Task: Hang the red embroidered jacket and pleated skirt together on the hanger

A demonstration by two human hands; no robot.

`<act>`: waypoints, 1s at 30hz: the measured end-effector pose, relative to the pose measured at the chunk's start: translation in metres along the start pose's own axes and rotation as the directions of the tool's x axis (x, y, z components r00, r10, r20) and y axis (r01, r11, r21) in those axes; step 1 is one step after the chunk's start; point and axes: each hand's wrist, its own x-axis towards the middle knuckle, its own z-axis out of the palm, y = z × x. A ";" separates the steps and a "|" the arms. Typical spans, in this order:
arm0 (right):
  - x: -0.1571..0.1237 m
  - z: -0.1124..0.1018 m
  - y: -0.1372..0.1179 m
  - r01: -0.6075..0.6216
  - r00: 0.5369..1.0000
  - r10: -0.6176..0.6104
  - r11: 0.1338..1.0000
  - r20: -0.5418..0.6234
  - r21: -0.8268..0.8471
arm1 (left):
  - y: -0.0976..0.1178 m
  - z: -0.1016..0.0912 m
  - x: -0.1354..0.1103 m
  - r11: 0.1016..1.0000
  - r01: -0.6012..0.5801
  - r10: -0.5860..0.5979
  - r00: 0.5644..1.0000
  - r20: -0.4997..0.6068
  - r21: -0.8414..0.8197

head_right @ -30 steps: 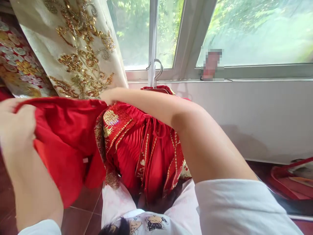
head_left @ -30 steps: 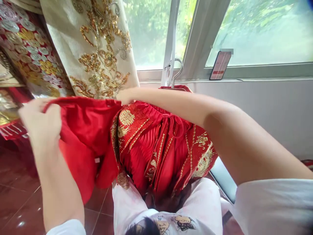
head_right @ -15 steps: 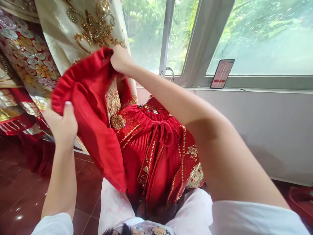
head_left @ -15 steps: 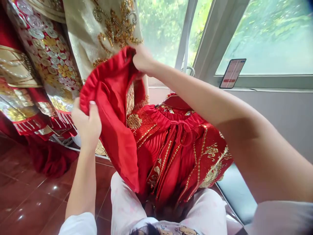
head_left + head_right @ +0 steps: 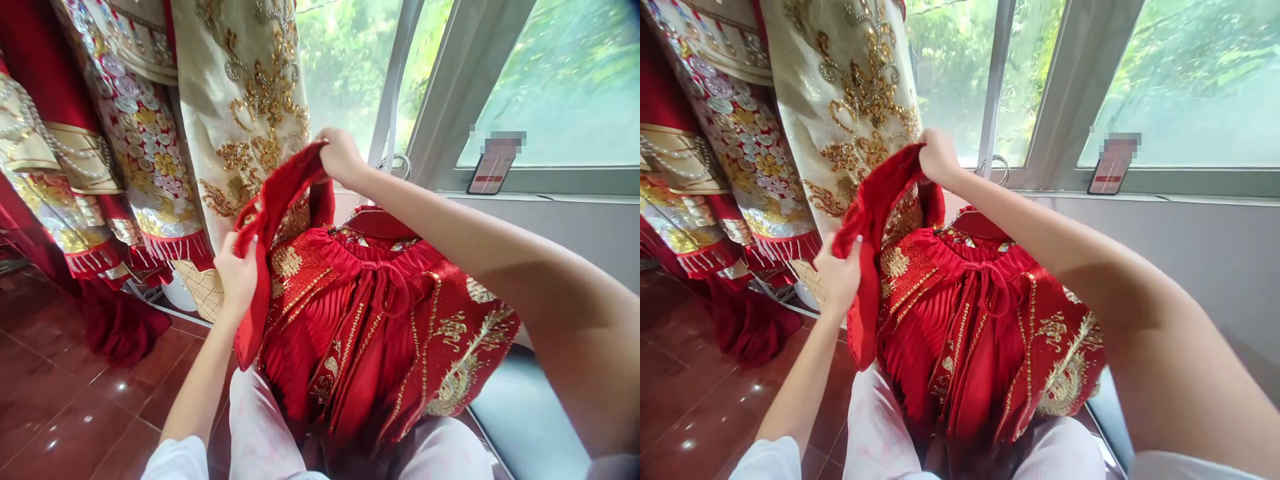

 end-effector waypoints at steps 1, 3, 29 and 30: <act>-0.012 -0.009 -0.001 -0.037 0.999 0.037 0.999 0.019 -0.026 | 0.000 0.008 -0.006 1.000 0.012 -0.011 0.998 0.062 -0.004; -0.040 -0.027 -0.001 -0.035 0.992 0.063 0.971 0.112 -0.236 | -0.001 0.017 -0.017 0.999 0.045 -0.047 0.983 0.179 0.017; -0.093 -0.060 0.001 0.233 0.944 -0.103 0.879 0.313 -0.415 | 0.014 0.006 -0.055 0.979 -0.097 0.028 0.936 0.351 0.180; -0.095 -0.058 0.000 0.228 0.947 -0.093 0.869 0.309 -0.439 | 0.014 0.007 -0.058 0.971 -0.131 0.061 0.945 0.320 0.201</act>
